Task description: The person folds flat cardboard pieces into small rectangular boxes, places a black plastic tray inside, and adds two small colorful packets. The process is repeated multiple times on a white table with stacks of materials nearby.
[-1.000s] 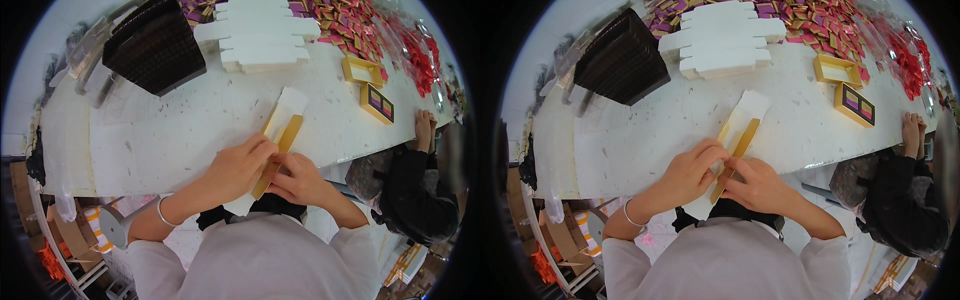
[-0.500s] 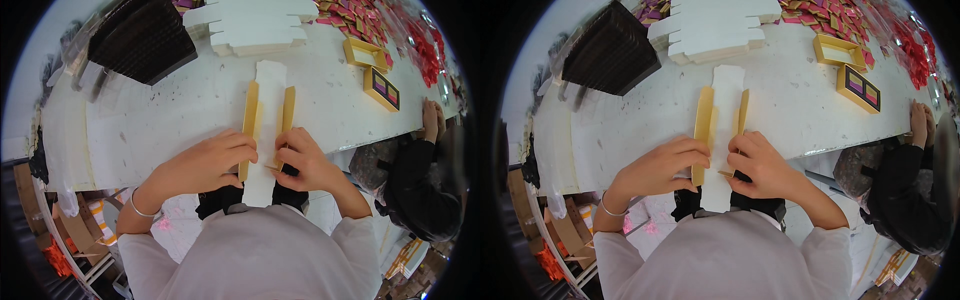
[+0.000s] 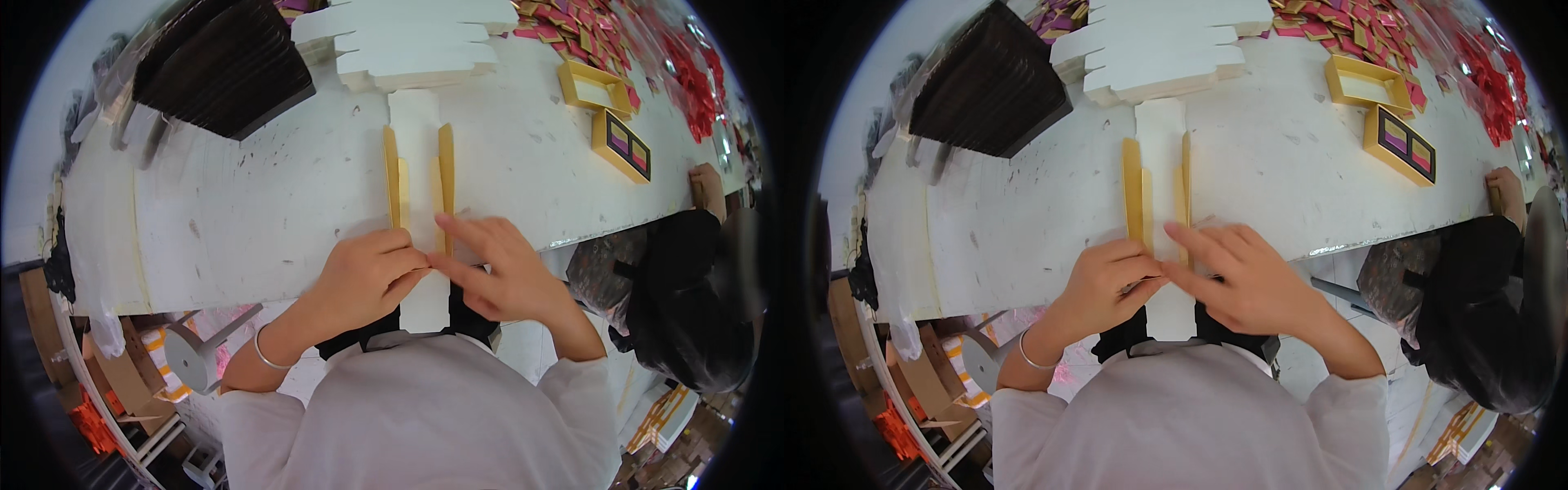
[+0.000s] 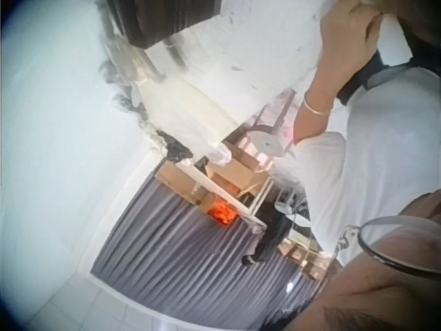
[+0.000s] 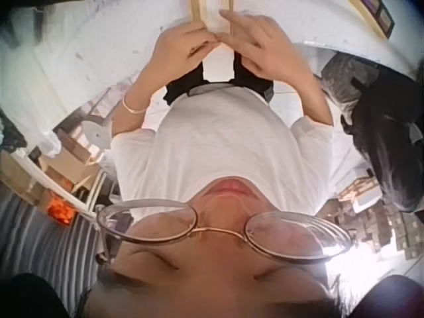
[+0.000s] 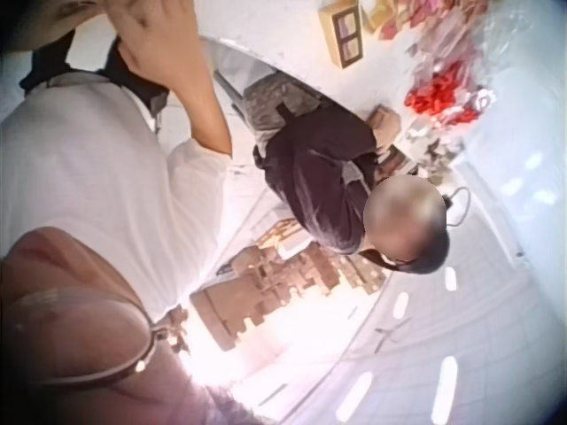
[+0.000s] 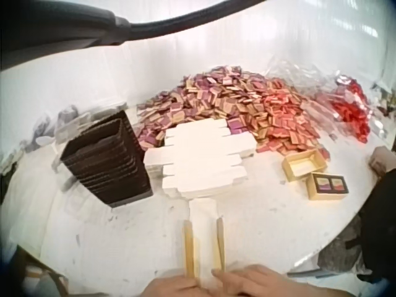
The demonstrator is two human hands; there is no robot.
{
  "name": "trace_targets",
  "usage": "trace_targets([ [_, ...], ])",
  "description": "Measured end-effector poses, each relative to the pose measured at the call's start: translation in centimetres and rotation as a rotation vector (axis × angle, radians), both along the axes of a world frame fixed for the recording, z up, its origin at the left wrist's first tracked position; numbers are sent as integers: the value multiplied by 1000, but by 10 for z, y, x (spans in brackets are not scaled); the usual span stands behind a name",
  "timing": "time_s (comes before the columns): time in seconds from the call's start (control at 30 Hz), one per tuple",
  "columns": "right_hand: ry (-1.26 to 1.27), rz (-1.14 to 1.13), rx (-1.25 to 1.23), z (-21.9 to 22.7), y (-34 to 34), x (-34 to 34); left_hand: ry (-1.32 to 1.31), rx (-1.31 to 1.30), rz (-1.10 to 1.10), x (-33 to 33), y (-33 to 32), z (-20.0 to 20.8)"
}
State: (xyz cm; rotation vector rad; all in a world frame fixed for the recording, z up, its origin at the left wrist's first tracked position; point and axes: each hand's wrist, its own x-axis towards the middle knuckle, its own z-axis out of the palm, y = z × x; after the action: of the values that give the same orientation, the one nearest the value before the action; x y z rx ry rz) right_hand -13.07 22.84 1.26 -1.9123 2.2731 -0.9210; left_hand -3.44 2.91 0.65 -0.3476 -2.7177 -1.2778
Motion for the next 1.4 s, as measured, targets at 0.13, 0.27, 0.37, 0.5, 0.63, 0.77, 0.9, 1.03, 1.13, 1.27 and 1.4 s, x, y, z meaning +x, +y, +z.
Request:
trace_targets([
  [0.13,182,-67,-53,-22,8,21,-111,19,-20,-3,-1,7],
  [0.27,-75,-102,-262,-36,0,19,-137,234,-59,-6,-3,8],
  [0.37,-286,-95,-284,-28,-6,15,-239,509,-144,-8,-16,5],
  [0.5,-766,-296,-331,-23,-13,32,-270,336,-79,-6,-7,18],
  [0.63,-299,-266,-312,-29,-15,33,-179,420,41,-6,1,6],
  [0.77,107,-306,-196,-25,-12,38,-228,353,7,-9,-2,12],
  [0.9,273,-301,-94,-21,-17,35,-65,156,81,3,6,6],
  [1.03,267,-291,15,-12,-21,38,151,-121,116,16,11,-2],
  [1.13,141,-241,111,-10,-20,32,102,-145,92,12,11,2],
  [1.27,-101,-155,251,2,-16,21,-83,-108,-2,3,6,14],
  [1.4,-28,-129,83,21,-6,-1,-147,-190,-203,-5,-23,27],
])
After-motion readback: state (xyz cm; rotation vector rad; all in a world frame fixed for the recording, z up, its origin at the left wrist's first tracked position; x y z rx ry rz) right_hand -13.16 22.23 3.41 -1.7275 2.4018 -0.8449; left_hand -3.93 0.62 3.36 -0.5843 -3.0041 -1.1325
